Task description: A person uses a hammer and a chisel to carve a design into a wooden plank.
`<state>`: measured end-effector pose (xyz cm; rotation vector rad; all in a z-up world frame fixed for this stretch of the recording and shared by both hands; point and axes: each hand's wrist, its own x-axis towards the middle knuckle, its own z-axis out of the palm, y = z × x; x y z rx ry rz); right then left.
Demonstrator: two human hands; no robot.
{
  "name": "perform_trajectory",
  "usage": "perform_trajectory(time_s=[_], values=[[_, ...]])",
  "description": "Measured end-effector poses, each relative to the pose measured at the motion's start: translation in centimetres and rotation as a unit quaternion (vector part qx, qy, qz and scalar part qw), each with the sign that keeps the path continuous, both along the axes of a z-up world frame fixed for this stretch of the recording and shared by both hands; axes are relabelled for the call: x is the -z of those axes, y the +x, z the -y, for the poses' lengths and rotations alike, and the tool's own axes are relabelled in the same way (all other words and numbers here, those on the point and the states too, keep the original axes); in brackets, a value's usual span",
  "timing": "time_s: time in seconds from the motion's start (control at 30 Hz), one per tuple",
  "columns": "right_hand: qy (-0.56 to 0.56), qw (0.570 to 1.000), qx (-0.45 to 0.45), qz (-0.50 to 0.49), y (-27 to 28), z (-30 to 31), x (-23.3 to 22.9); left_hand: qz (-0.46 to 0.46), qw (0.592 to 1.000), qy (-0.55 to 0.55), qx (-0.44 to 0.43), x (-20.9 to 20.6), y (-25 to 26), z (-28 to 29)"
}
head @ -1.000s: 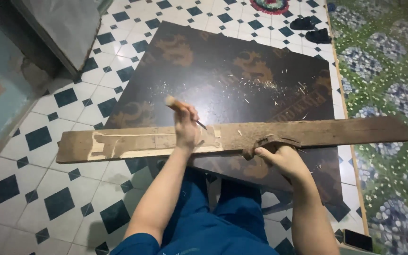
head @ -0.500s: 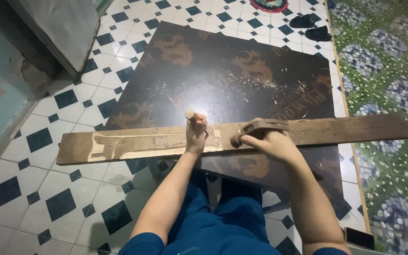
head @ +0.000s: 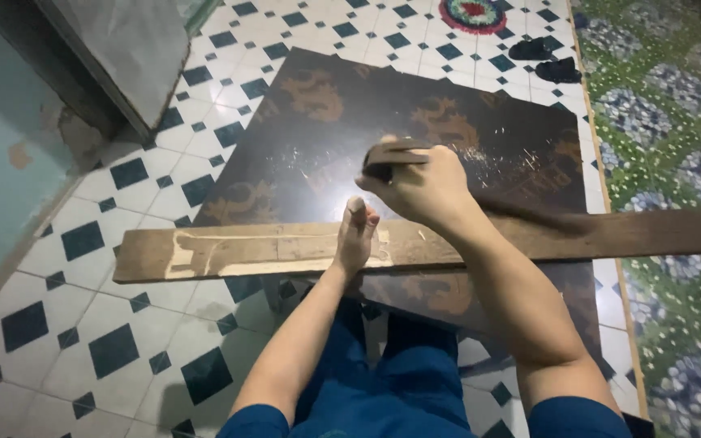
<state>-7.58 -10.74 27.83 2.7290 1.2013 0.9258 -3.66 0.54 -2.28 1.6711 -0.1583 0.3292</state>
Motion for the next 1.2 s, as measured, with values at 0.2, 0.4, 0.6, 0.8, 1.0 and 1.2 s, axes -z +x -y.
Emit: perform_trajectory(time_s=[0.2,0.4,0.6,0.8,1.0,1.2], values=[[0.014,0.989,0.022,-0.147,-0.6,-0.6,-1.5,0.014,1.0,-0.003,0.015,-7.8,-3.7,1.0],[0.011,0.969,0.059,-0.238,-0.7,-0.3,-2.5,-0.024,1.0,0.017,-0.004,-0.6,-0.3,1.9],[-0.057,0.967,0.094,-0.23,0.5,0.6,-1.8,-0.002,1.0,0.016,0.009,-2.4,-0.6,1.5],[-0.086,0.976,0.077,-0.186,0.9,0.3,-1.8,-0.022,1.0,0.015,0.01,-2.7,-0.7,1.4],[-0.048,0.976,0.067,-0.203,-0.1,1.0,0.1,-0.025,0.999,0.028,0.034,-1.9,-0.4,0.6],[0.054,0.978,0.052,-0.196,0.1,1.9,-1.3,-0.018,1.0,0.01,0.015,-0.8,0.4,0.7]])
